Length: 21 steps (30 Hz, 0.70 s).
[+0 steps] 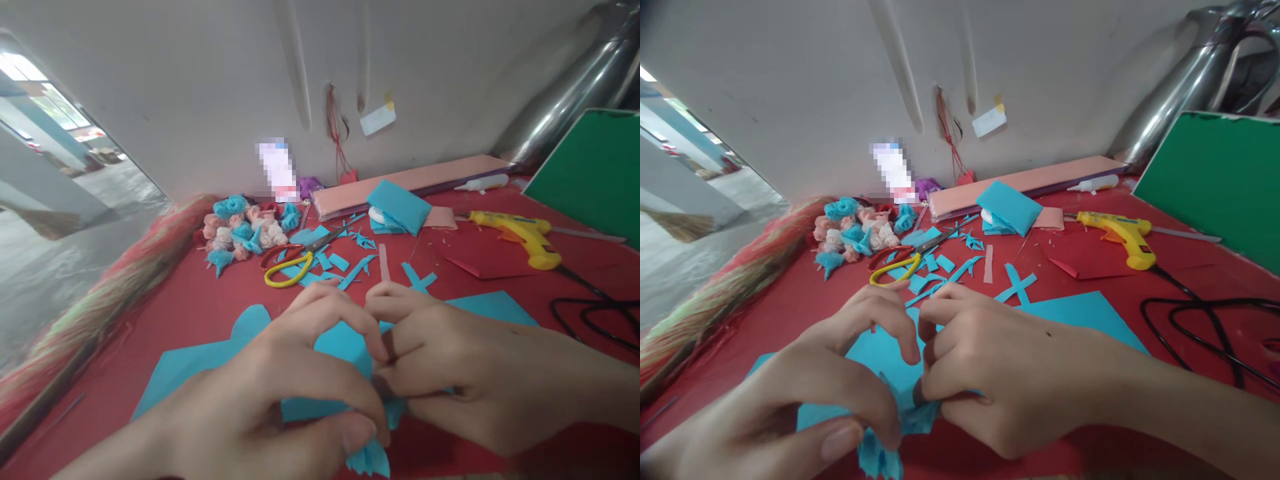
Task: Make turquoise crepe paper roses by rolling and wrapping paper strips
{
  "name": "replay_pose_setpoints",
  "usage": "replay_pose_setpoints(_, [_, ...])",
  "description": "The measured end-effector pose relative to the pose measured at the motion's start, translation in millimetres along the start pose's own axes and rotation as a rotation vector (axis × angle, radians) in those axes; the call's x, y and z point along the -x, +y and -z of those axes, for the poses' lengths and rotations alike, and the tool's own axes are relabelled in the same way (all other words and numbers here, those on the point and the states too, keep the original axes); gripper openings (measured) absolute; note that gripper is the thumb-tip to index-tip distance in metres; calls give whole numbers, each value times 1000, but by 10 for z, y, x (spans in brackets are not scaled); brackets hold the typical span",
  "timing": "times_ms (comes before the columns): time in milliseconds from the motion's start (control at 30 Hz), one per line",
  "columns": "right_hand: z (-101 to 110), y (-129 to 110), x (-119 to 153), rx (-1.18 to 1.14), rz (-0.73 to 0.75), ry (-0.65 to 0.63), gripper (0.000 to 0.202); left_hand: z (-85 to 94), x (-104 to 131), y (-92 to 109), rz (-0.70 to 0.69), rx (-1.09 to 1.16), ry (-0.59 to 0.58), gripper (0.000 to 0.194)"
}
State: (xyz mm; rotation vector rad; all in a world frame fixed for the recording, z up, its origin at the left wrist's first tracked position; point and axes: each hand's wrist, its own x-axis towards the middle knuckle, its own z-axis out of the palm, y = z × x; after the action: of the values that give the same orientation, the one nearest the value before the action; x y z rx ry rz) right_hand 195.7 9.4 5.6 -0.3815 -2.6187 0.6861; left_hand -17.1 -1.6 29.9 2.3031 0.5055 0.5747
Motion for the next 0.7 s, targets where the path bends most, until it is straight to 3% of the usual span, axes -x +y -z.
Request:
replay_pose_setpoints(233, [7,-1,-4,21,4,-13,19,-29,-34,4,-39,-102,-50,8])
replay_pose_setpoints(467, [6,1,-17,46,12,-18,20,-24,4,20,-17,-287,-45,14])
replay_pose_setpoints(700, [9,-3,-9,42,23,-17,21,-25,-3,-24,-1,-262,-20,15])
